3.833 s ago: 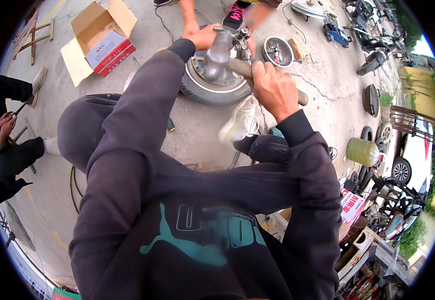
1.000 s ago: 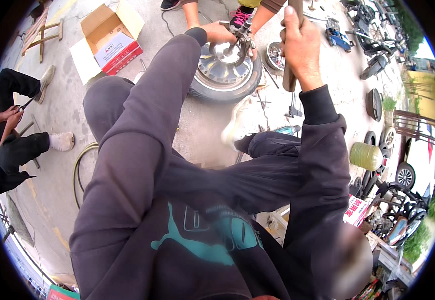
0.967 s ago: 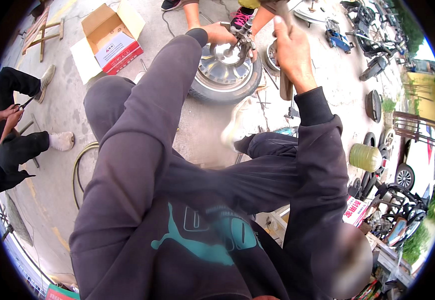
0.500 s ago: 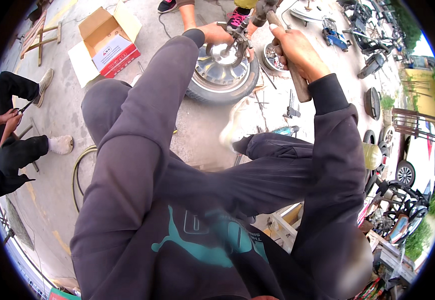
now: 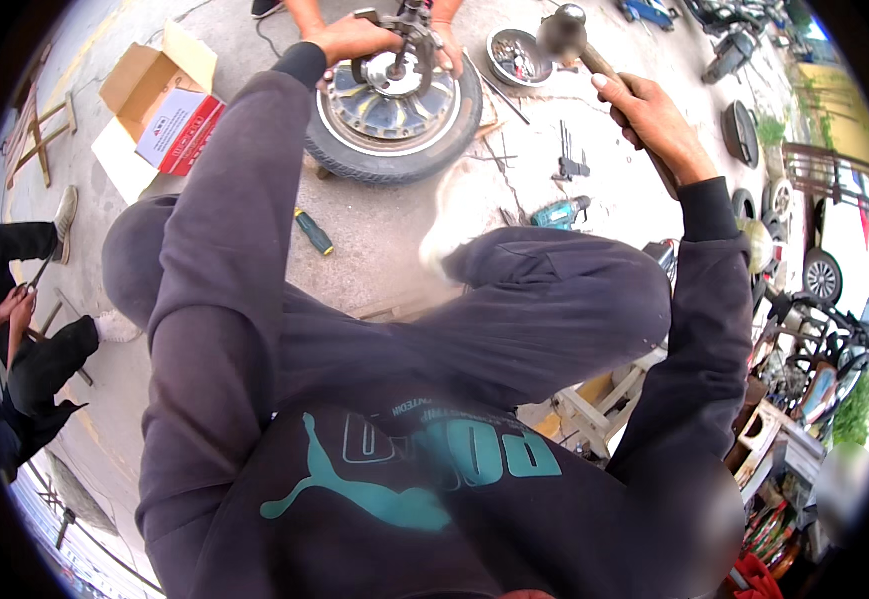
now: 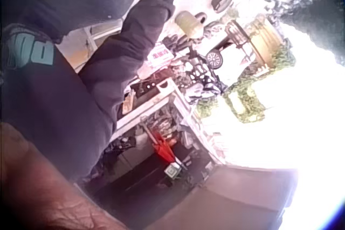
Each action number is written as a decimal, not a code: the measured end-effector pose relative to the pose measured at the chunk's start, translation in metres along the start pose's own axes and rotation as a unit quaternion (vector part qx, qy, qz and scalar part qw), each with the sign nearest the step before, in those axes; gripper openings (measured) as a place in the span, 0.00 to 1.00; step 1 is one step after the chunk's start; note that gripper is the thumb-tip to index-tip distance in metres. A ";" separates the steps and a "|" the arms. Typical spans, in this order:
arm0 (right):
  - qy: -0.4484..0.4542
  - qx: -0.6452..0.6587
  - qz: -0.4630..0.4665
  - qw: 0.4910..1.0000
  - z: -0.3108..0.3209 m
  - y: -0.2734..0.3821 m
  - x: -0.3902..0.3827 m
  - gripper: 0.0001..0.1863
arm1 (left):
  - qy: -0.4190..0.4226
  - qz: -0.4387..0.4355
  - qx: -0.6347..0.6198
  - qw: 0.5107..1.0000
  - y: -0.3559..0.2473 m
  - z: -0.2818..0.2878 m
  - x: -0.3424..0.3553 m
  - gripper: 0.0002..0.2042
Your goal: The person sits on the floor and uses a wrench and hammer to tighten the central hub of a motorcycle wheel. Another person assists by holding the wheel steady. The camera wearer repeatedly strikes the wrench with a hammer to secure the axle nut.
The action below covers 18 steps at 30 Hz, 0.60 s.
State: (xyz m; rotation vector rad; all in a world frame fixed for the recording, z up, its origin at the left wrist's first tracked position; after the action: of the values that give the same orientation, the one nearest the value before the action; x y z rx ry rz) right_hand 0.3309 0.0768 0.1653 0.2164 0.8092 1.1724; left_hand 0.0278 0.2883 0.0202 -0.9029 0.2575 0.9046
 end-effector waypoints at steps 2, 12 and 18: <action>-0.029 0.004 -0.060 0.998 -0.027 -0.073 -0.003 0.27 | 0.003 -0.054 0.004 0.999 0.017 0.000 0.017 0.23; -0.131 -0.234 -0.162 0.950 -0.243 -0.326 -0.024 0.15 | -0.049 0.027 -0.206 0.977 0.040 -0.006 0.036 0.13; -0.151 -0.151 -0.023 0.977 -0.315 -0.260 -0.074 0.21 | -0.033 0.027 -0.278 0.960 0.077 0.007 0.015 0.14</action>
State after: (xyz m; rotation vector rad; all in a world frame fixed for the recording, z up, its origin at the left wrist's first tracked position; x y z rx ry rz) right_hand 0.3018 -0.1715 -0.1662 0.1183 0.3614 1.1680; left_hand -0.0228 0.3252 -0.0271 -1.3863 -0.0380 1.0786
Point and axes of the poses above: each hand's wrist, its own x-axis towards the middle knuckle, its own z-axis out of the back of the hand, y = z × x, the point moved 2 cm from there along x, towards the middle knuckle, and after that the axes turned 8 degrees about y, right-handed, at the moved point
